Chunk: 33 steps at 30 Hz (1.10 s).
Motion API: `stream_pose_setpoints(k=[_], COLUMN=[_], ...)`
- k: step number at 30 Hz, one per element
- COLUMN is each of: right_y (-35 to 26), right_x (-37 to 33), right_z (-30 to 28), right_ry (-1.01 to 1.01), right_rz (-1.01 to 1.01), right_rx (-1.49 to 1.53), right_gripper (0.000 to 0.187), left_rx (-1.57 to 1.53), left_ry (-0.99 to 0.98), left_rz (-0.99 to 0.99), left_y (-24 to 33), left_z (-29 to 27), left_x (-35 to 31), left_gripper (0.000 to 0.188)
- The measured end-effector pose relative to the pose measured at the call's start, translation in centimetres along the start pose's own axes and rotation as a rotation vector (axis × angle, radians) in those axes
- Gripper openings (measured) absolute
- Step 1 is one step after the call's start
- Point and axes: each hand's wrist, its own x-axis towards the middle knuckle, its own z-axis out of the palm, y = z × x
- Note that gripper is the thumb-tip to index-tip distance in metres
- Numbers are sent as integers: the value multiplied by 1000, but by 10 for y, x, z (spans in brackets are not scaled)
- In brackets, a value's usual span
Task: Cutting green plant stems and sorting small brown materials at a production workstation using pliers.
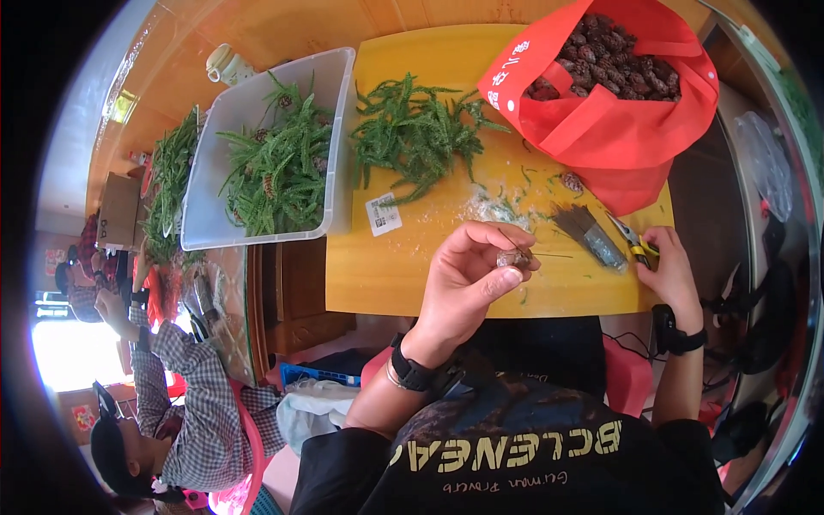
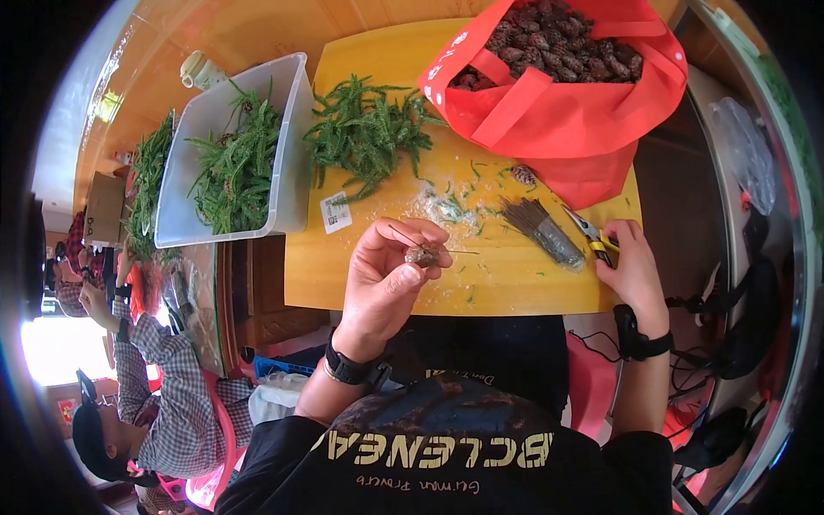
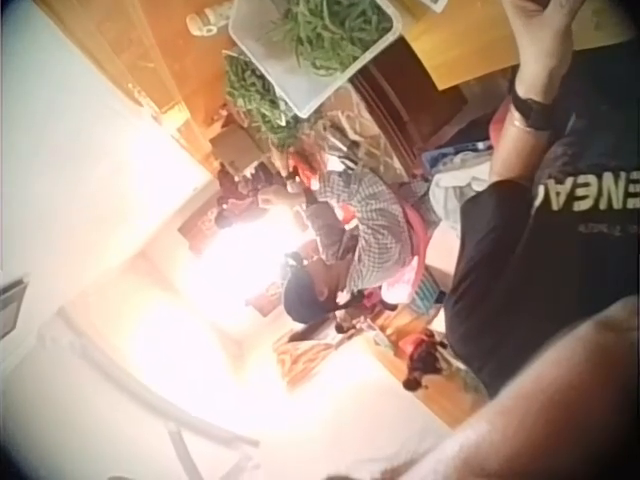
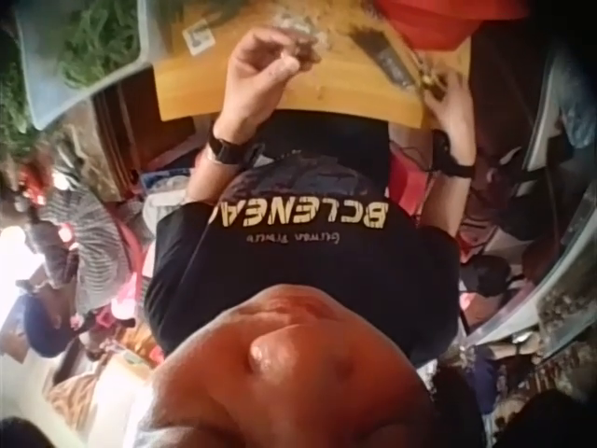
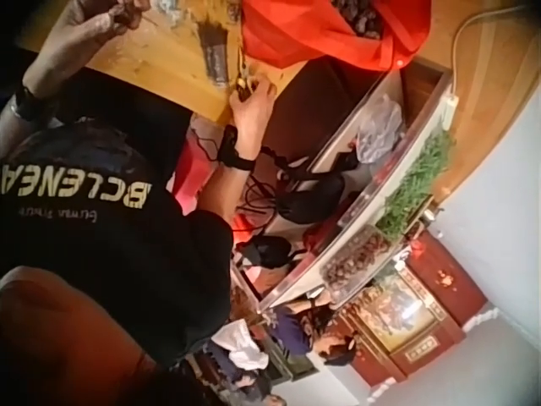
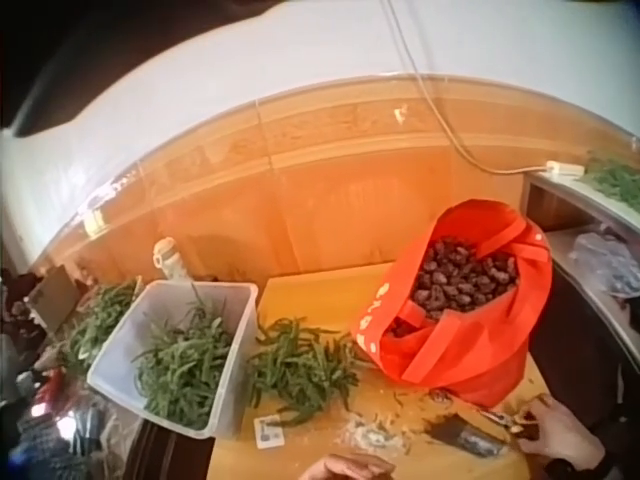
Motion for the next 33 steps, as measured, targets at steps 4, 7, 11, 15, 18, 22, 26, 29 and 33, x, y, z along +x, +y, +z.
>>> stream_pose_setpoints(k=[4,7,11,15,18,22,26,29,33], right_y=[5,0,-16,-82,-103,-118,-125,-127,-134], right_x=[-14,-24,-35,-31,-21,-14,-12,-10,-8], right_z=[-10,-26,-34,-35,-27,-26,-23,-21,-23], right_ry=[106,44,-74,-179,-58,-85,-109,-104,-98], right_rz=[-13,195,119,18,-212,-345,-387,-394,-403], right_rx=[-11,87,581,537,383,341,357,355,355], right_gripper=[23,11,15,17,17,15,14,14,22], left_rx=[-98,-126,-114,-101,-83,-58,-44,-31,-107], left_ry=[51,49,40,21,14,26,20,5,-15], left_rz=[-74,-88,-92,-96,-68,-34,-40,-27,-20], left_y=[6,9,8,10,11,13,14,14,16], left_z=[-4,-6,-7,-6,-5,-4,-3,-3,-4], left_x=[1,3,5,3,2,-1,-2,-3,-2], left_gripper=[17,14,15,15,16,16,17,18,19])
